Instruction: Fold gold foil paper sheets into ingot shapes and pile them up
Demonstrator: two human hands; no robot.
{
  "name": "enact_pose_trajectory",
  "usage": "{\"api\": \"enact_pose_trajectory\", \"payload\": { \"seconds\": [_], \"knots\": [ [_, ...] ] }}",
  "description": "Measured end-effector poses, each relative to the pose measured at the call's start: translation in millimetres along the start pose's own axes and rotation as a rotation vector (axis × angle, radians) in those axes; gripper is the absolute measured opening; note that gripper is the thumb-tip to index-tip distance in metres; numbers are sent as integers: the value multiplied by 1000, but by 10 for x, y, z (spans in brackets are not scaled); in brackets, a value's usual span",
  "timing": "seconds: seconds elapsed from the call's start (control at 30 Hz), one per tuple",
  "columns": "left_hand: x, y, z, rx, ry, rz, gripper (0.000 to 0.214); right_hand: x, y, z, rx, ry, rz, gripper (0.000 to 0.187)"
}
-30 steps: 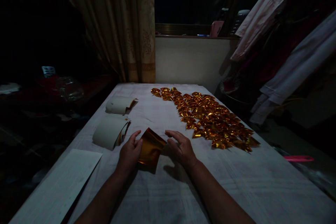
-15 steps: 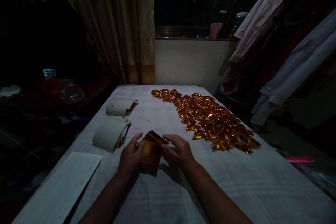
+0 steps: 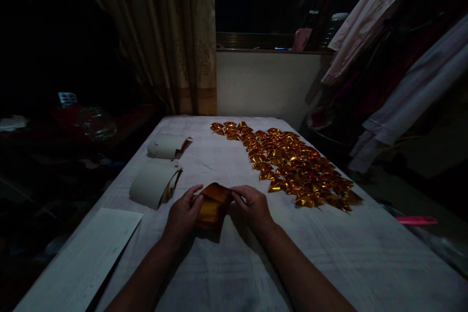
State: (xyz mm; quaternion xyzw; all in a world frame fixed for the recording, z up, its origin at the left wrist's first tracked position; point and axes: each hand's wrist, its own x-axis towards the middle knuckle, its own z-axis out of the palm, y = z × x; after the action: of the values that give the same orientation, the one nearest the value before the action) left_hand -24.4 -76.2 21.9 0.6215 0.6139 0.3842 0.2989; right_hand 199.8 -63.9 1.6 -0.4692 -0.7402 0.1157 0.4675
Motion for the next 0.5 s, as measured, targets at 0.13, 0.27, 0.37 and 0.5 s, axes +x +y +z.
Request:
{"api": "enact_pose_trajectory", "payload": {
  "seconds": [0.13,0.27,0.37,0.5],
  "knots": [
    [20,15,-160,175,-54,86,31,47,-1,-76,100,88,80,20],
    [24,52,-288,391,10,140,28,94,-36,-139,237,92,144,19],
    [34,60,-307,320,93,73,32,127,-71,-179,376,49,151,18],
    [69,23,-260,-23,57,-8,44,173,-135,-291,510,-129,123,18]
  ]
}}
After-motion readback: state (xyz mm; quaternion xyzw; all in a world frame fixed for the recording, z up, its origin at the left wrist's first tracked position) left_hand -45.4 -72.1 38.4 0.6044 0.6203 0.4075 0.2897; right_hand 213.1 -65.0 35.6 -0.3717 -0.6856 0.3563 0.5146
